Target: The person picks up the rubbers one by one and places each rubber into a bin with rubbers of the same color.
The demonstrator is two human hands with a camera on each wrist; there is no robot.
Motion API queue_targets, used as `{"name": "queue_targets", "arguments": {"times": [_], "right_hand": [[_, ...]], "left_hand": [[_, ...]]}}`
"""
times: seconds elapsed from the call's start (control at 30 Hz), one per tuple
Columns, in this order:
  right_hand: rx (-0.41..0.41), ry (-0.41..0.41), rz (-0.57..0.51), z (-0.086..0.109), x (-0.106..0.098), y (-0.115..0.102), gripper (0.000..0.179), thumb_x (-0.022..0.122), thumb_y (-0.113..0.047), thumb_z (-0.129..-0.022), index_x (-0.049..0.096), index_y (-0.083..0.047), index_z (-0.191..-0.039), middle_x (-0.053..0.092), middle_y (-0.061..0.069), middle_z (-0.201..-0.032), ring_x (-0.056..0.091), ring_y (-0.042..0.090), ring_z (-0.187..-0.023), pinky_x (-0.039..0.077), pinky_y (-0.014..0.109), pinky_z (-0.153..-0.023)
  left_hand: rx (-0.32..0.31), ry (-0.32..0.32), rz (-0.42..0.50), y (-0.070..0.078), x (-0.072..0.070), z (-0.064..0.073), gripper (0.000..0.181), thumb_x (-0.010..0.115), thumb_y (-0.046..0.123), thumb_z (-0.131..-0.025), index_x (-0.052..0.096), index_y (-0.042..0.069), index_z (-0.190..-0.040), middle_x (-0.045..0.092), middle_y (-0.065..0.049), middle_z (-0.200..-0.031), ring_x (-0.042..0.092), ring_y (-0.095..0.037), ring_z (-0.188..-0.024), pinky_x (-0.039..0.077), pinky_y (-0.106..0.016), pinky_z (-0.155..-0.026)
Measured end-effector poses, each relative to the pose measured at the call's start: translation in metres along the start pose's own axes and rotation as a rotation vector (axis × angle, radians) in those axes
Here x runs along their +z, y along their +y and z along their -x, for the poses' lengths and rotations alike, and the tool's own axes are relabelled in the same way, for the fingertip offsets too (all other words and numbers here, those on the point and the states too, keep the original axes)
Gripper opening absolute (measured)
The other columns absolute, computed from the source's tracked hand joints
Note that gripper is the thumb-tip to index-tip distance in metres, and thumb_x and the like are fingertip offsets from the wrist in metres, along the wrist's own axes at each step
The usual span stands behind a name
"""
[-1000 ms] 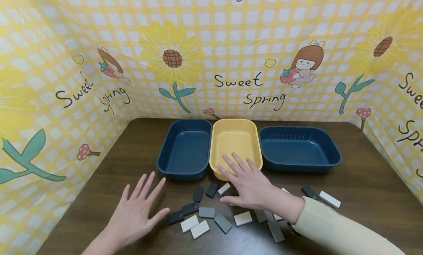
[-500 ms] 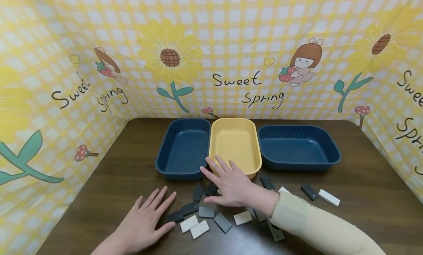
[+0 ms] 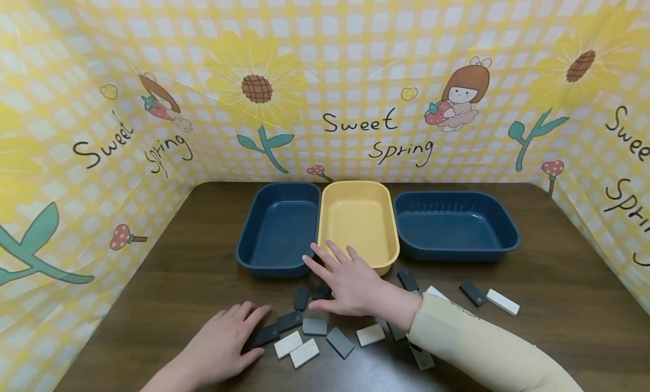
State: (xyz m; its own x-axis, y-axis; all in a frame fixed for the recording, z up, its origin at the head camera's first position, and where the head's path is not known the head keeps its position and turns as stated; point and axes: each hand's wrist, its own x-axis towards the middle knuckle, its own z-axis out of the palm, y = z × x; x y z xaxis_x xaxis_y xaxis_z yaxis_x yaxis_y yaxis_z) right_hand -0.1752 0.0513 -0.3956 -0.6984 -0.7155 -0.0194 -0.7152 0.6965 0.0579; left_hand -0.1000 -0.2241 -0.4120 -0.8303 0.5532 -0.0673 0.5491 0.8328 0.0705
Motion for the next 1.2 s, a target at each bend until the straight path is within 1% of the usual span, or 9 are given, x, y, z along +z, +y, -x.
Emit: {"name": "queue_targets", "arguments": {"times": [0.1, 0.3, 0.47, 0.6, 0.7, 0.9, 1.03, 1.2], "right_hand": [[-0.002, 0.004, -0.013, 0.0, 0.0, 0.001, 0.086, 0.036, -0.075, -0.089, 0.015, -0.026, -0.157, 0.012, 0.003, -0.162, 0.019, 0.031, -0.145, 0.027, 0.054, -0.108], [-0.007, 0.01, -0.054, 0.0, 0.002, 0.002, 0.086, 0.04, -0.073, -0.089, 0.017, -0.026, -0.157, 0.012, 0.004, -0.162, 0.025, 0.032, -0.142, 0.03, 0.055, -0.106], [0.0, 0.0, -0.063, -0.001, 0.002, 0.001, 0.085, 0.04, -0.073, -0.089, 0.016, -0.027, -0.157, 0.01, 0.002, -0.162, 0.026, 0.031, -0.142, 0.03, 0.054, -0.107], [0.001, 0.002, -0.07, -0.002, 0.002, 0.001, 0.085, 0.041, -0.073, -0.089, 0.016, -0.027, -0.157, 0.011, 0.003, -0.162, 0.029, 0.031, -0.141, 0.031, 0.054, -0.106], [0.003, -0.002, -0.072, -0.002, 0.002, 0.002, 0.085, 0.042, -0.072, -0.089, 0.016, -0.026, -0.157, 0.011, 0.003, -0.162, 0.029, 0.031, -0.14, 0.031, 0.054, -0.106], [0.0, -0.01, -0.075, -0.002, 0.002, 0.002, 0.085, 0.043, -0.071, -0.089, 0.016, -0.026, -0.157, 0.01, 0.003, -0.162, 0.03, 0.03, -0.14, 0.032, 0.054, -0.106], [-0.003, -0.01, -0.083, -0.002, 0.002, 0.003, 0.086, 0.043, -0.071, -0.089, 0.017, -0.026, -0.157, 0.01, 0.003, -0.162, 0.031, 0.03, -0.14, 0.032, 0.054, -0.106], [-0.011, -0.001, -0.092, -0.002, 0.001, 0.003, 0.085, 0.045, -0.07, -0.089, 0.019, -0.025, -0.157, 0.011, 0.004, -0.162, 0.032, 0.031, -0.139, 0.033, 0.054, -0.105]], "left_hand": [[0.028, 0.007, 0.01, 0.001, -0.001, -0.002, 0.055, 0.075, 0.04, -0.082, 0.059, 0.011, -0.126, 0.056, 0.002, -0.101, 0.056, -0.016, -0.087, 0.049, -0.042, -0.072], [0.061, 0.002, 0.022, 0.003, -0.001, -0.005, 0.036, 0.076, 0.032, -0.082, 0.063, 0.014, -0.11, 0.057, 0.004, -0.093, 0.058, -0.015, -0.084, 0.05, -0.042, -0.073], [0.076, 0.014, 0.015, 0.003, 0.001, -0.005, 0.033, 0.077, 0.029, -0.081, 0.063, 0.011, -0.106, 0.06, 0.001, -0.093, 0.06, -0.019, -0.085, 0.051, -0.044, -0.075], [0.073, 0.034, 0.009, 0.002, 0.002, -0.004, 0.031, 0.077, 0.026, -0.081, 0.062, 0.011, -0.104, 0.059, 0.0, -0.093, 0.061, -0.02, -0.085, 0.051, -0.044, -0.075], [0.053, 0.04, 0.01, 0.001, 0.002, -0.002, 0.031, 0.076, 0.025, -0.082, 0.061, 0.01, -0.104, 0.058, -0.001, -0.093, 0.061, -0.021, -0.086, 0.051, -0.044, -0.076], [-0.03, 0.034, 0.011, -0.006, -0.004, 0.002, 0.033, 0.076, 0.024, -0.083, 0.061, 0.007, -0.109, 0.058, -0.002, -0.095, 0.062, -0.022, -0.089, 0.052, -0.044, -0.078], [-0.068, 0.081, -0.01, -0.013, -0.01, 0.008, 0.032, 0.077, 0.022, -0.082, 0.061, 0.009, -0.107, 0.058, 0.0, -0.092, 0.06, -0.017, -0.085, 0.052, -0.041, -0.073], [-0.094, 0.176, -0.013, -0.026, -0.017, 0.015, 0.03, 0.078, 0.018, -0.079, 0.06, 0.011, -0.102, 0.058, 0.003, -0.089, 0.059, -0.013, -0.08, 0.052, -0.037, -0.067]]}}
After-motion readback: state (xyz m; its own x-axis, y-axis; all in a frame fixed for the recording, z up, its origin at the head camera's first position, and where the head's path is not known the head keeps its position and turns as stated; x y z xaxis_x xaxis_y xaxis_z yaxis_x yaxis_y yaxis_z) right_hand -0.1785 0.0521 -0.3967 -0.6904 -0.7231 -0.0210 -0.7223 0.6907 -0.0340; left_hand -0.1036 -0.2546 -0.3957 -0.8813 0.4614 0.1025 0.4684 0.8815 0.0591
